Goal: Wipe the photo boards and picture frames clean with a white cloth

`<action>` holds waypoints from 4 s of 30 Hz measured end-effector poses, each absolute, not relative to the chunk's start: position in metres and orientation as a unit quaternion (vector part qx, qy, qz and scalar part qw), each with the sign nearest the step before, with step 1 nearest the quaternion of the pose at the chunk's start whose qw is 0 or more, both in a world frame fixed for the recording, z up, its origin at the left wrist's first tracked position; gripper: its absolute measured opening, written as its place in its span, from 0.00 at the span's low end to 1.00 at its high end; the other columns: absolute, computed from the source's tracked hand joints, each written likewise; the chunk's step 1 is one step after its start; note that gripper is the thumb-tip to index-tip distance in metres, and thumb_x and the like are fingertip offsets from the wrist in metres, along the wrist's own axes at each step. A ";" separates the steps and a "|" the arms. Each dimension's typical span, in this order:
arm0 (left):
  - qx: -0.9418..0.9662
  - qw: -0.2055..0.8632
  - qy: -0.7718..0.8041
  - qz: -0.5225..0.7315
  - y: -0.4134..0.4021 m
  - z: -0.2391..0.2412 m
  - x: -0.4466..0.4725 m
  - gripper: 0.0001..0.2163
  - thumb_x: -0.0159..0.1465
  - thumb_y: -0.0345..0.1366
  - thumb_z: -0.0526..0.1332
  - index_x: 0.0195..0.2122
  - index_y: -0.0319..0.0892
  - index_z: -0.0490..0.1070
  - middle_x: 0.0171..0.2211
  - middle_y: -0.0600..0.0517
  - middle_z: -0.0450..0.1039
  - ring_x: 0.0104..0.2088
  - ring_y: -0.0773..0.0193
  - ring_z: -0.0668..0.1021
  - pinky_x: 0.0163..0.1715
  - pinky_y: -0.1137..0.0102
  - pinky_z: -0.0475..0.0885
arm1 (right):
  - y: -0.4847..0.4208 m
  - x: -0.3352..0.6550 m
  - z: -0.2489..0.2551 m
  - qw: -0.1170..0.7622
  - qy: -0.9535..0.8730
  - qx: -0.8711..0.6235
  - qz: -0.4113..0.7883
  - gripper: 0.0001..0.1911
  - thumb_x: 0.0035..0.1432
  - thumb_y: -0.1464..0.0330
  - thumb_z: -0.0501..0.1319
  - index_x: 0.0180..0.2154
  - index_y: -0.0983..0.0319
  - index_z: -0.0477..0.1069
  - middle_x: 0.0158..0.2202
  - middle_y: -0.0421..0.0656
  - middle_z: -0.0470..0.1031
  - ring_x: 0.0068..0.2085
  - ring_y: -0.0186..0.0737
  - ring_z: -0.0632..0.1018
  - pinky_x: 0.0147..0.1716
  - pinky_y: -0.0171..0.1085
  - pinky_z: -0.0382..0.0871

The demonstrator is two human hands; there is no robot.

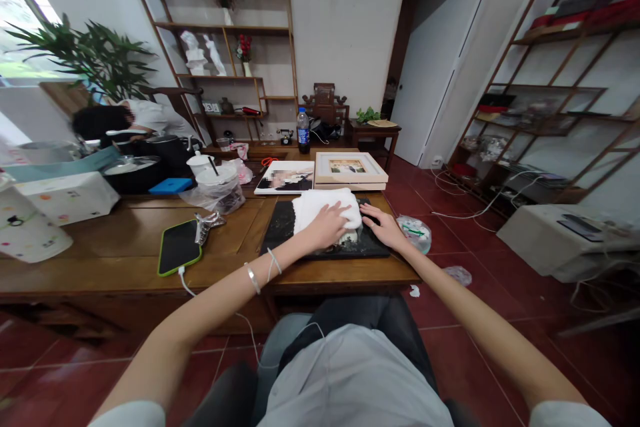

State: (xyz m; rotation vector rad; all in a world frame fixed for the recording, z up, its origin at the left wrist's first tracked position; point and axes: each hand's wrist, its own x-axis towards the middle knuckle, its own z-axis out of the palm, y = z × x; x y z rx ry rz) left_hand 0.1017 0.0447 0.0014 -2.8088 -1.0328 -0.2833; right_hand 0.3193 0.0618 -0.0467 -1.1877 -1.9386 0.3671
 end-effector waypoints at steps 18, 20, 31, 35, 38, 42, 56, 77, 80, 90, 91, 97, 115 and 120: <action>-0.935 0.013 -0.335 -0.117 0.046 0.016 0.099 0.14 0.69 0.40 0.51 0.42 0.39 0.74 0.49 0.43 0.73 0.49 0.55 0.75 0.50 0.64 0.67 | 0.061 0.319 -0.047 0.424 -0.759 -0.474 0.140 0.16 0.56 0.70 0.57 0.45 0.60 0.77 0.52 0.45 0.75 0.57 0.45 0.71 0.60 0.48 0.61; -0.929 -0.022 -0.343 -0.139 0.078 0.018 0.100 0.17 0.69 0.42 0.50 0.39 0.37 0.74 0.43 0.44 0.75 0.45 0.56 0.75 0.47 0.66 0.68 | 0.061 0.319 -0.047 0.428 -0.756 -0.476 0.134 0.15 0.56 0.70 0.57 0.45 0.59 0.77 0.51 0.45 0.75 0.56 0.45 0.72 0.60 0.48 0.61; -0.925 -0.035 -0.342 -0.161 0.087 0.008 0.151 0.14 0.69 0.35 0.49 0.40 0.36 0.74 0.43 0.42 0.75 0.48 0.54 0.74 0.51 0.64 0.65 | 0.058 0.319 -0.044 0.408 -0.761 -0.490 0.116 0.18 0.56 0.70 0.56 0.47 0.58 0.75 0.48 0.43 0.77 0.50 0.46 0.76 0.54 0.47 0.66; -0.914 0.027 -0.380 -0.137 0.060 -0.001 0.143 0.14 0.68 0.33 0.49 0.45 0.36 0.73 0.56 0.38 0.66 0.58 0.49 0.66 0.55 0.55 0.62 | 0.060 0.319 -0.045 0.425 -0.753 -0.481 0.142 0.21 0.56 0.72 0.53 0.49 0.57 0.74 0.53 0.42 0.74 0.54 0.45 0.73 0.57 0.47 0.63; -0.916 0.061 -0.381 -0.112 0.025 -0.005 0.136 0.14 0.66 0.31 0.51 0.47 0.36 0.73 0.62 0.39 0.58 0.63 0.43 0.59 0.57 0.48 0.58 | 0.064 0.320 -0.048 0.441 -0.733 -0.484 0.183 0.22 0.56 0.72 0.53 0.51 0.58 0.73 0.57 0.42 0.70 0.60 0.44 0.68 0.62 0.46 0.56; -0.936 0.064 -0.335 -0.086 -0.031 -0.004 0.132 0.13 0.64 0.30 0.53 0.45 0.38 0.75 0.64 0.40 0.55 0.64 0.41 0.56 0.58 0.45 0.56 | 0.067 0.322 -0.050 0.460 -0.694 -0.491 0.256 0.21 0.59 0.66 0.54 0.54 0.58 0.71 0.60 0.42 0.65 0.62 0.43 0.64 0.63 0.48 0.52; -0.910 0.000 -0.394 -0.131 0.004 0.002 0.031 0.14 0.68 0.33 0.49 0.46 0.39 0.73 0.61 0.43 0.61 0.63 0.53 0.61 0.61 0.56 0.58 | 0.062 0.319 -0.046 0.396 -0.764 -0.481 0.167 0.21 0.58 0.65 0.59 0.53 0.60 0.72 0.59 0.46 0.66 0.62 0.46 0.64 0.64 0.50 0.53; -0.926 -0.024 -0.369 -0.079 -0.022 0.008 -0.024 0.15 0.70 0.34 0.48 0.40 0.39 0.75 0.66 0.47 0.51 0.66 0.57 0.53 0.65 0.56 0.48 | 0.060 0.322 -0.046 0.383 -0.770 -0.490 0.142 0.21 0.59 0.62 0.59 0.52 0.63 0.72 0.59 0.48 0.66 0.62 0.47 0.64 0.63 0.49 0.55; -0.926 -0.044 -0.366 -0.079 -0.058 0.015 -0.030 0.15 0.70 0.34 0.49 0.36 0.41 0.76 0.65 0.50 0.52 0.66 0.58 0.55 0.65 0.58 0.50 | 0.060 0.323 -0.046 0.380 -0.777 -0.479 0.150 0.22 0.59 0.61 0.58 0.53 0.64 0.71 0.58 0.49 0.67 0.62 0.46 0.64 0.63 0.48 0.55; -0.917 -0.031 -0.389 -0.080 0.003 0.012 -0.023 0.17 0.71 0.40 0.47 0.42 0.40 0.74 0.64 0.46 0.55 0.65 0.57 0.57 0.62 0.58 0.56 | 0.055 0.322 -0.044 0.385 -0.783 -0.467 0.146 0.21 0.59 0.62 0.59 0.52 0.62 0.72 0.57 0.48 0.68 0.62 0.47 0.65 0.63 0.50 0.55; -0.916 -0.019 -0.393 -0.083 0.019 0.009 -0.021 0.18 0.71 0.40 0.46 0.41 0.39 0.74 0.63 0.45 0.57 0.65 0.56 0.57 0.62 0.57 0.56 | 0.055 0.321 -0.044 0.387 -0.782 -0.466 0.145 0.21 0.59 0.62 0.59 0.52 0.62 0.72 0.57 0.48 0.69 0.62 0.47 0.65 0.63 0.50 0.55; -0.896 0.043 -0.426 -0.118 0.081 -0.009 -0.011 0.18 0.70 0.40 0.47 0.44 0.37 0.74 0.62 0.41 0.59 0.63 0.52 0.61 0.61 0.55 0.56 | 0.055 0.322 -0.045 0.386 -0.782 -0.468 0.140 0.20 0.59 0.62 0.59 0.52 0.61 0.72 0.57 0.48 0.69 0.61 0.47 0.65 0.62 0.50 0.57; -0.936 0.037 -0.345 -0.056 -0.067 -0.001 0.002 0.11 0.66 0.29 0.53 0.36 0.38 0.76 0.66 0.43 0.51 0.66 0.48 0.52 0.62 0.53 0.54 | 0.055 0.321 -0.045 0.378 -0.778 -0.483 0.138 0.21 0.59 0.63 0.58 0.53 0.62 0.71 0.57 0.48 0.68 0.62 0.46 0.65 0.62 0.49 0.57; -0.941 0.013 -0.333 -0.054 -0.064 0.004 0.004 0.12 0.67 0.30 0.51 0.39 0.39 0.76 0.67 0.44 0.49 0.66 0.50 0.52 0.62 0.54 0.54 | 0.055 0.322 -0.044 0.380 -0.778 -0.478 0.145 0.21 0.59 0.62 0.58 0.52 0.61 0.72 0.57 0.47 0.69 0.62 0.47 0.65 0.63 0.49 0.57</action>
